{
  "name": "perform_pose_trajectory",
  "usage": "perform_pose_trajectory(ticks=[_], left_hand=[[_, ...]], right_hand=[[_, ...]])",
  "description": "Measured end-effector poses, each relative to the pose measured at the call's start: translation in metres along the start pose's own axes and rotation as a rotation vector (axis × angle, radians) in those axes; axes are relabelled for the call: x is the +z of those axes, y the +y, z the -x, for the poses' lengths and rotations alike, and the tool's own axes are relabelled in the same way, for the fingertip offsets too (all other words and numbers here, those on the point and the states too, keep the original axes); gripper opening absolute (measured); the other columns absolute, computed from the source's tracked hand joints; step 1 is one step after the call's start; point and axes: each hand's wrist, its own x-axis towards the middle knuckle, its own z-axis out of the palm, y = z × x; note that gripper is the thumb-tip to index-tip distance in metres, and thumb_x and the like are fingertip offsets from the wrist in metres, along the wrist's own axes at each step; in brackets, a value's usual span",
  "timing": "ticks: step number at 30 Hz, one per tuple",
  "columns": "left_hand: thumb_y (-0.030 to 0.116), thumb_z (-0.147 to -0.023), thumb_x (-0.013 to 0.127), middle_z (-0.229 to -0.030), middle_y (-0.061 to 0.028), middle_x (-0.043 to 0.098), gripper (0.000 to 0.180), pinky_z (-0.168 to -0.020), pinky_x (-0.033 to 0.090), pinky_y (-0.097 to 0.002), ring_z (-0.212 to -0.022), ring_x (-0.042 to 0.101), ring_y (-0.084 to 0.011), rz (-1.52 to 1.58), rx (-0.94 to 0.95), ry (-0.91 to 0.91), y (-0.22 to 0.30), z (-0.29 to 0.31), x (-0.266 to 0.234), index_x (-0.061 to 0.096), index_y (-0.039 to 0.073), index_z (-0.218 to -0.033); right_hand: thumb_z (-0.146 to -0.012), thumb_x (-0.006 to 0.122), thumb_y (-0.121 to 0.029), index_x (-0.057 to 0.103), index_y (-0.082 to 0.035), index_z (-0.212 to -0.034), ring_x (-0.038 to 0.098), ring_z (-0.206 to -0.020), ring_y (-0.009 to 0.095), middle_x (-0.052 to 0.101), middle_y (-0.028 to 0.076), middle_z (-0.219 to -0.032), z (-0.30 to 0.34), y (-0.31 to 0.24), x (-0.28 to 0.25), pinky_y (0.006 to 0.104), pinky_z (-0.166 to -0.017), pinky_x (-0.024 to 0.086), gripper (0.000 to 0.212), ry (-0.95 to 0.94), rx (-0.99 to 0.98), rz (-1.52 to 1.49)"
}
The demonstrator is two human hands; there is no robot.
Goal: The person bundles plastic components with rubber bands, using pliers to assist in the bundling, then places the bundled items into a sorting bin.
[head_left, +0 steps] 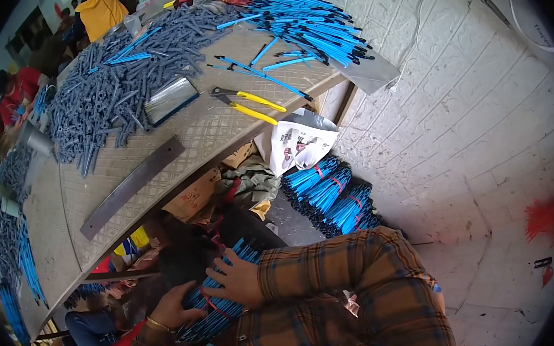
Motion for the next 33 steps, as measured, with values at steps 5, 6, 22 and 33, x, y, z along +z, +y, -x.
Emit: perform_pose_trajectory(ticks=[5, 6, 22, 33], left_hand=[[0.022, -0.061, 0.079, -0.112, -0.0134, 0.055, 0.073, -0.088, 0.042, -0.0343, -0.101, 0.054, -0.0213, 0.229, -0.159, -0.243, -0.025, -0.007, 0.004, 0.046, 0.002, -0.124], [0.022, -0.061, 0.079, -0.112, -0.0134, 0.055, 0.073, -0.088, 0.042, -0.0343, -0.101, 0.054, -0.0213, 0.221, -0.152, -0.248, -0.020, -0.011, 0.001, 0.046, 0.002, -0.124], [0.027, -0.080, 0.060, -0.125, -0.0150, 0.046, 0.053, -0.094, 0.037, -0.0346, -0.113, 0.046, -0.0247, 0.866, -0.058, 0.143, 0.019, -0.066, -0.060, 0.044, 0.003, -0.124], [0.042, -0.078, 0.062, -0.127, -0.0149, 0.042, 0.068, -0.092, 0.040, -0.0410, -0.115, 0.042, -0.0288, 1.792, -0.278, 1.190, 0.011, -0.113, -0.081, 0.037, 0.005, -0.130]], right_hand=[[-0.054, 0.075, -0.045, 0.039, -0.015, -0.128, 0.046, -0.104, 0.032, 0.052, 0.015, -0.107, -0.016, 0.009, -0.023, 0.0416, -0.082, 0.034, 0.088, -0.262, -0.001, -0.108], [-0.053, 0.076, -0.044, 0.039, -0.015, -0.127, 0.046, -0.101, 0.031, 0.052, 0.015, -0.105, -0.014, 0.010, -0.023, 0.0407, -0.080, 0.034, 0.087, -0.204, -0.042, -0.126], [-0.062, 0.072, -0.039, 0.037, -0.003, -0.129, 0.051, -0.097, 0.034, 0.051, 0.021, -0.106, 0.250, 0.020, 0.019, 0.0393, -0.085, 0.040, 0.083, 0.482, 1.326, -0.740], [-0.059, 0.072, -0.046, 0.037, 0.000, -0.129, 0.050, -0.110, 0.032, 0.050, 0.023, -0.120, 0.387, 0.008, 0.227, 0.0362, -0.095, 0.038, 0.091, 0.710, 2.295, -0.997]])
